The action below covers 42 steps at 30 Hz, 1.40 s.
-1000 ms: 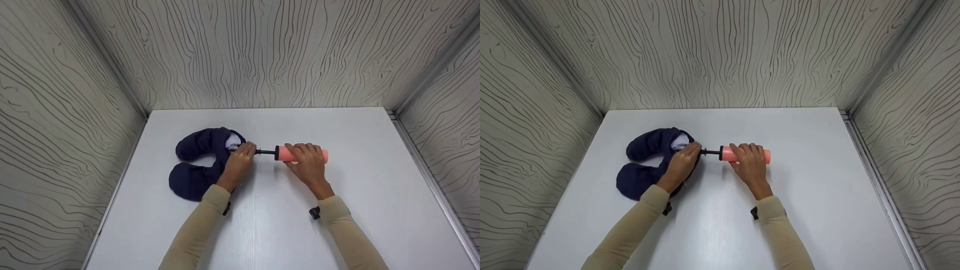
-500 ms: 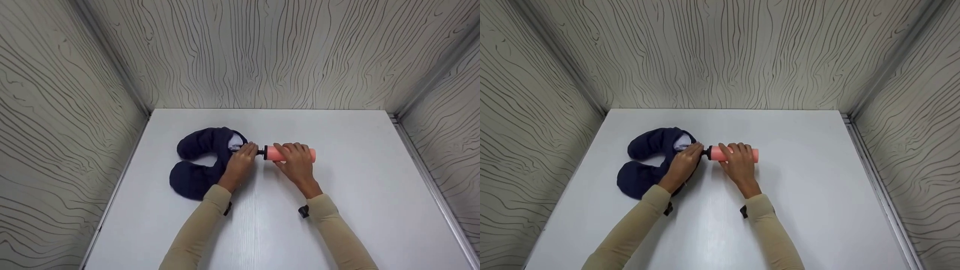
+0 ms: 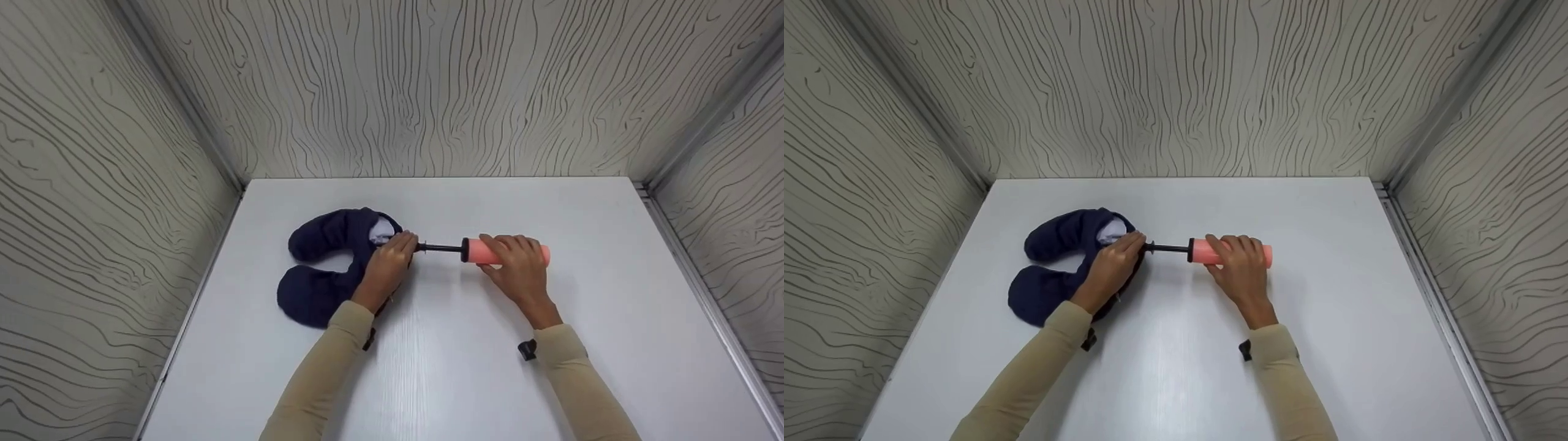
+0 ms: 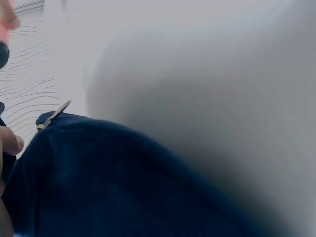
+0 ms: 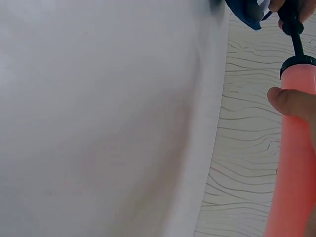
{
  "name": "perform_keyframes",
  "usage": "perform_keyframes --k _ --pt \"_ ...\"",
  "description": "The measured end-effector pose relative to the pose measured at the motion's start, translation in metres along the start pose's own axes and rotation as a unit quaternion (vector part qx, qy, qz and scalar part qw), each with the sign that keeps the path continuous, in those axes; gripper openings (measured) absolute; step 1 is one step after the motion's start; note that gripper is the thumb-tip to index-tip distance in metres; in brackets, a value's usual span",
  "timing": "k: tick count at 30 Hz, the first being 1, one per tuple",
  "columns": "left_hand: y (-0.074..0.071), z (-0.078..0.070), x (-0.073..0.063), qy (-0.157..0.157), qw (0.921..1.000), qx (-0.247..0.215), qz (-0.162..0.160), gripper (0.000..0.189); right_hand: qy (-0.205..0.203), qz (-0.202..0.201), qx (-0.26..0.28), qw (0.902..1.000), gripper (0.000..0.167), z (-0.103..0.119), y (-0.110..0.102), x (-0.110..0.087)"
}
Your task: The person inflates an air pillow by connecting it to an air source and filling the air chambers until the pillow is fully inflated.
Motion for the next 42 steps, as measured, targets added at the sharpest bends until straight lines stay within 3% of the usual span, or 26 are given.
perform_keyframes --k 7,19,26,34,42 --pt "-0.002 0.001 -0.003 -0.011 0.9998 -0.011 -0.011 0.029 0.009 -0.001 0.006 0.9999 0.071 -0.012 -0.007 -0.006" --pt "-0.003 -0.014 0.003 0.010 0.9982 0.058 -0.004 0.031 -0.012 -0.015 -0.002 0.9998 0.068 0.037 0.016 0.009" --pt "-0.003 -0.017 0.003 0.008 0.9987 0.051 0.000 0.031 -0.030 -0.018 -0.010 0.9993 0.065 0.052 0.026 0.018" --pt "-0.003 -0.012 0.002 0.013 0.9996 0.024 -0.009 0.033 -0.028 -0.014 -0.004 0.9995 0.067 0.046 0.023 0.015" --pt "0.000 -0.004 0.002 0.010 0.9998 0.006 -0.017 0.029 -0.005 -0.002 -0.008 1.0000 0.071 0.021 0.010 0.004"
Point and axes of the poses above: each hand's wrist, its own x-axis towards the middle knuckle, its own y-axis out of the palm, z = x × y, the point moved 1 cm from there along x, towards the middle knuckle, and after that the axes turned 9 degrees about z, right-handed, at the moved point
